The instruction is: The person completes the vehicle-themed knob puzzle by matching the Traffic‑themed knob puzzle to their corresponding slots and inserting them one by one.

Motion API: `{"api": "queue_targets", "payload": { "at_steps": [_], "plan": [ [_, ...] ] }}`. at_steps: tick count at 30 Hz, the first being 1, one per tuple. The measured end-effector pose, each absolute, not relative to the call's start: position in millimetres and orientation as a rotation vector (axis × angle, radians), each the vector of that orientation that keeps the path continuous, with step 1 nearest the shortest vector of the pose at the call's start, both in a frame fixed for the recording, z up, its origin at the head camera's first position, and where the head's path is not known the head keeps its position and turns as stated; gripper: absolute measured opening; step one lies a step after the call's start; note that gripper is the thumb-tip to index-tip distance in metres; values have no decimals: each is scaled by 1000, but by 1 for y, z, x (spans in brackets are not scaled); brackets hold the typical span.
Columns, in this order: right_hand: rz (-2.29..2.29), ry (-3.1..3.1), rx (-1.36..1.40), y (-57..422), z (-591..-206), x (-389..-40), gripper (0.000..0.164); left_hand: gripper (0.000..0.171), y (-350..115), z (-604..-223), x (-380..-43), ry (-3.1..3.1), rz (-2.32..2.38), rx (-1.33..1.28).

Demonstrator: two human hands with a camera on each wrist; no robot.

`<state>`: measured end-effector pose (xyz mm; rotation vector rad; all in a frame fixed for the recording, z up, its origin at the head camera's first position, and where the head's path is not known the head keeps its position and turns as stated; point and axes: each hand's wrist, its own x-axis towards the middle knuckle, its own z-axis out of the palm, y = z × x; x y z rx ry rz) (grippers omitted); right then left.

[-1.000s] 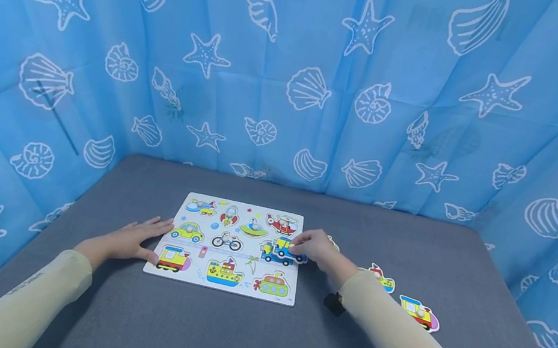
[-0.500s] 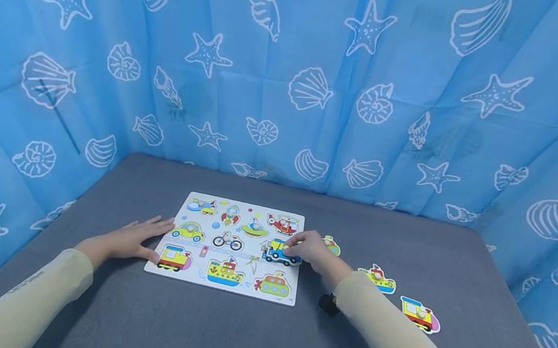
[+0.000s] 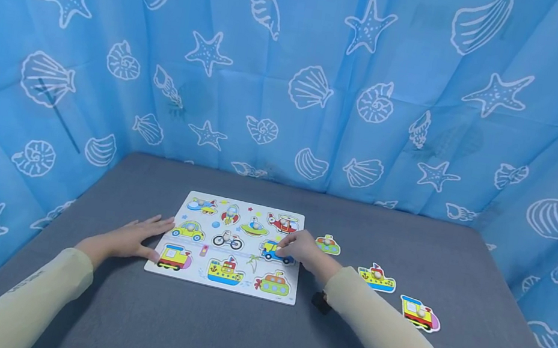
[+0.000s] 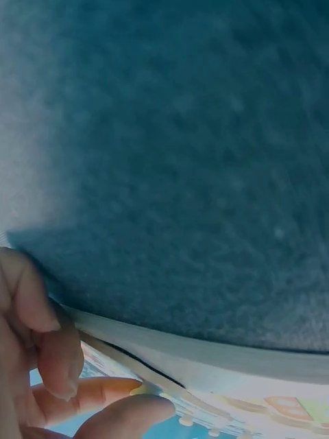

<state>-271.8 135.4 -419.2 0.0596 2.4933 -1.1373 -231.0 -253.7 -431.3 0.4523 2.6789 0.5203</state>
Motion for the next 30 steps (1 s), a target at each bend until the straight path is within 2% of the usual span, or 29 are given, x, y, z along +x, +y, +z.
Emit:
{"api": "queue_targets", "payload": {
  "at_steps": [11,19,30],
  "plan": [
    [-1133,2484,85,135,-420,-277,6,100,-256,-432,-235,2688,533,487],
    [-1189,2454,71,148,-413,-265,25,101,-254,-437,-232,2680,499,461],
    [-1273,2465,110,189,-390,-256,32,99,-256,-435,-229,2703,519,510]
  ]
}}
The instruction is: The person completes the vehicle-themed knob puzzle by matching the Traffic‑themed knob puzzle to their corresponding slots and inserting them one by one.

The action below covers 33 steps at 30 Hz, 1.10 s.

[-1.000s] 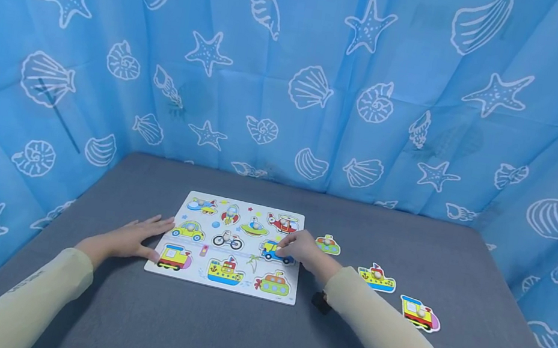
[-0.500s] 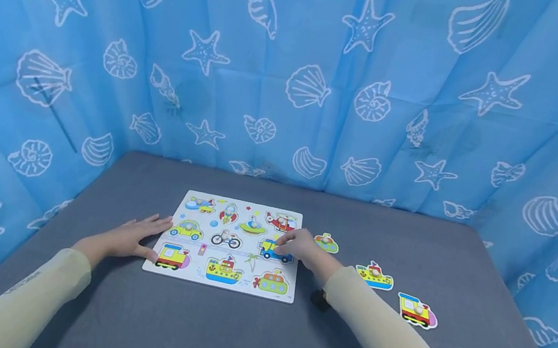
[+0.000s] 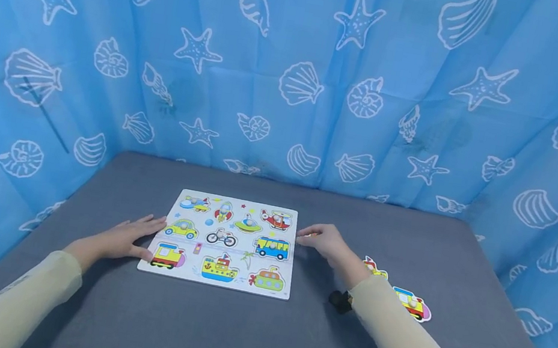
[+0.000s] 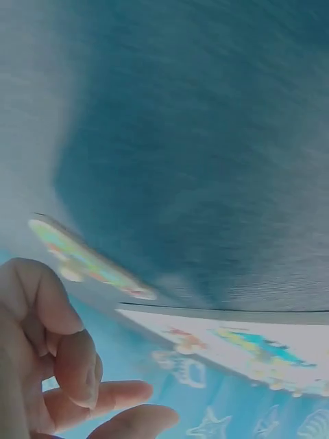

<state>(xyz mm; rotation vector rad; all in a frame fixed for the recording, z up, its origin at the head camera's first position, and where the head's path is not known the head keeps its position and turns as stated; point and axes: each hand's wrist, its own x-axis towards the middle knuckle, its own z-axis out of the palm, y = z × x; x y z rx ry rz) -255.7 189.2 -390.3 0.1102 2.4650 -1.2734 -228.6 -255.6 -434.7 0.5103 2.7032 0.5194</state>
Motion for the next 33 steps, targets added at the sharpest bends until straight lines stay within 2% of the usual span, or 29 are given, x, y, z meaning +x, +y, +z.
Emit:
{"api": "queue_targets", "payload": {
  "at_steps": [18,33],
  "plan": [
    [-1306,2472,22,277,-363,-239,46,100,-258,-425,-230,2645,486,517],
    [-1198,2487,-105,337,-361,-224,49,107,-258,-425,-235,2598,489,489]
  ]
}}
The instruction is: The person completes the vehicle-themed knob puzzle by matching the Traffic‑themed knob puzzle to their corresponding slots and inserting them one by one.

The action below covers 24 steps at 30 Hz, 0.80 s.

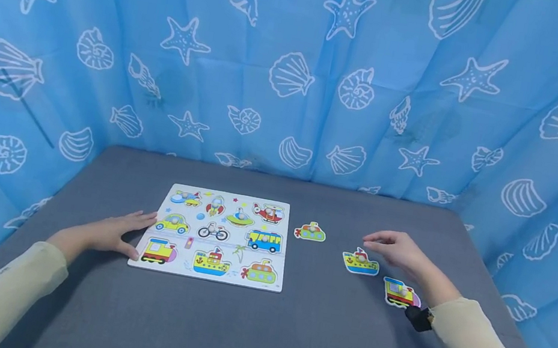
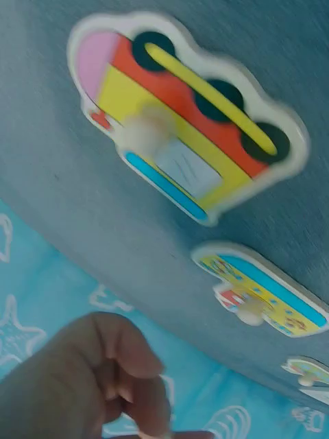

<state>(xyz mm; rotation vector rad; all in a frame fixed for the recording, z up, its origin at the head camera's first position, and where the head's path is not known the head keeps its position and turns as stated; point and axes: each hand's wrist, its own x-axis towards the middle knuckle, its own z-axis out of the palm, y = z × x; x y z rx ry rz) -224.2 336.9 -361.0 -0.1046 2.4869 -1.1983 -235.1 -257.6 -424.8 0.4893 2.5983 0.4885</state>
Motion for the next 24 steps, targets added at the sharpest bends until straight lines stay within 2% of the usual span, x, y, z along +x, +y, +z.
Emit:
{"api": "queue_targets", "payload": {
  "at_steps": [6,24],
  "plan": [
    [-1159,2499,-214,361,-365,-213,45,108,-257,-426,-237,2616,475,490],
    [-1129,2474,-194,399,-386,-195,44,105,-257,-426,-230,2639,477,518]
  ]
}}
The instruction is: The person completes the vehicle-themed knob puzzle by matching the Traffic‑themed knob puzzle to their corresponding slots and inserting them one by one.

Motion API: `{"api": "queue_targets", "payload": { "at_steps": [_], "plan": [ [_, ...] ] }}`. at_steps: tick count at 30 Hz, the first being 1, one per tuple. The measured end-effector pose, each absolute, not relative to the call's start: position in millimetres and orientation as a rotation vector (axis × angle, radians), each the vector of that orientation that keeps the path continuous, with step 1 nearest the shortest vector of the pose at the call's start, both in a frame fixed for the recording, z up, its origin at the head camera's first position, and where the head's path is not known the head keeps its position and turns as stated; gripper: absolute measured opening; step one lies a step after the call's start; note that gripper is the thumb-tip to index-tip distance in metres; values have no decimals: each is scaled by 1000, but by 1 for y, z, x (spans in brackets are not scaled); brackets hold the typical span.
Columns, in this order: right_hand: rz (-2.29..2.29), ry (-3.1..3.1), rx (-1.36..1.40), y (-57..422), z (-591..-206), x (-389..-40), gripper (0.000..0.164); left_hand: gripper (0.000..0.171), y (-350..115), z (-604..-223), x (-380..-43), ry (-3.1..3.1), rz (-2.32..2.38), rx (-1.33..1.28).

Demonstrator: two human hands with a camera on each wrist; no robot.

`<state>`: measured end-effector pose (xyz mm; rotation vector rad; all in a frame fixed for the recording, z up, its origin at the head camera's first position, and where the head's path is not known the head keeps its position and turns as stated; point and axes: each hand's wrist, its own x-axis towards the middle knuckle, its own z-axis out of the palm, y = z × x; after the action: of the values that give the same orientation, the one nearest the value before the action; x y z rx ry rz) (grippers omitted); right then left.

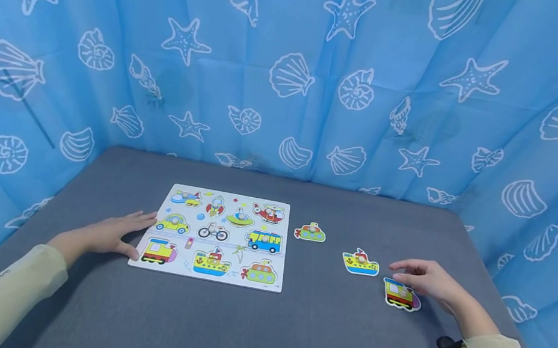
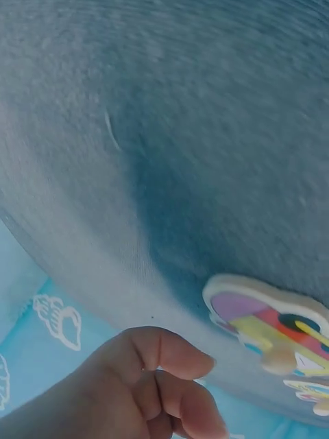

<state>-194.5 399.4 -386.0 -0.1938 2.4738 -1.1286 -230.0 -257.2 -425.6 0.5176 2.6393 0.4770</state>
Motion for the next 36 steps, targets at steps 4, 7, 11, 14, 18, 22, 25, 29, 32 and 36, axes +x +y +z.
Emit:
{"api": "queue_targets", "payload": {
  "at_steps": [4,7,11,14,18,22,25,29,32,36],
  "plan": [
    [-1098,2433,-209,407,-389,-195,45,104,-257,-427,-230,2641,479,532],
    [-1072,2397,-227,413,-392,-196,45,104,-257,-428,-231,2642,482,534],
    [-1034,2361,-250,421,-395,-199,43,104,-257,-429,-231,2644,491,526],
    [-1014,2332,-265,424,-397,-202,41,104,-257,-429,-230,2643,500,519],
    [-1001,2308,-267,424,-399,-206,37,105,-259,-430,-229,2646,501,516],
    [-1018,2296,-267,423,-401,-208,32,106,-260,-430,-227,2649,501,515],
    [-1041,2282,-305,423,-403,-208,28,106,-260,-429,-227,2649,510,513],
    [-1061,2271,-351,422,-405,-206,22,106,-259,-429,-229,2651,511,516],
    [-1055,2287,-342,421,-407,-205,21,105,-259,-430,-230,2654,507,520],
    [-1035,2327,-256,424,-407,-202,25,105,-259,-431,-230,2654,504,521]
  ]
}}
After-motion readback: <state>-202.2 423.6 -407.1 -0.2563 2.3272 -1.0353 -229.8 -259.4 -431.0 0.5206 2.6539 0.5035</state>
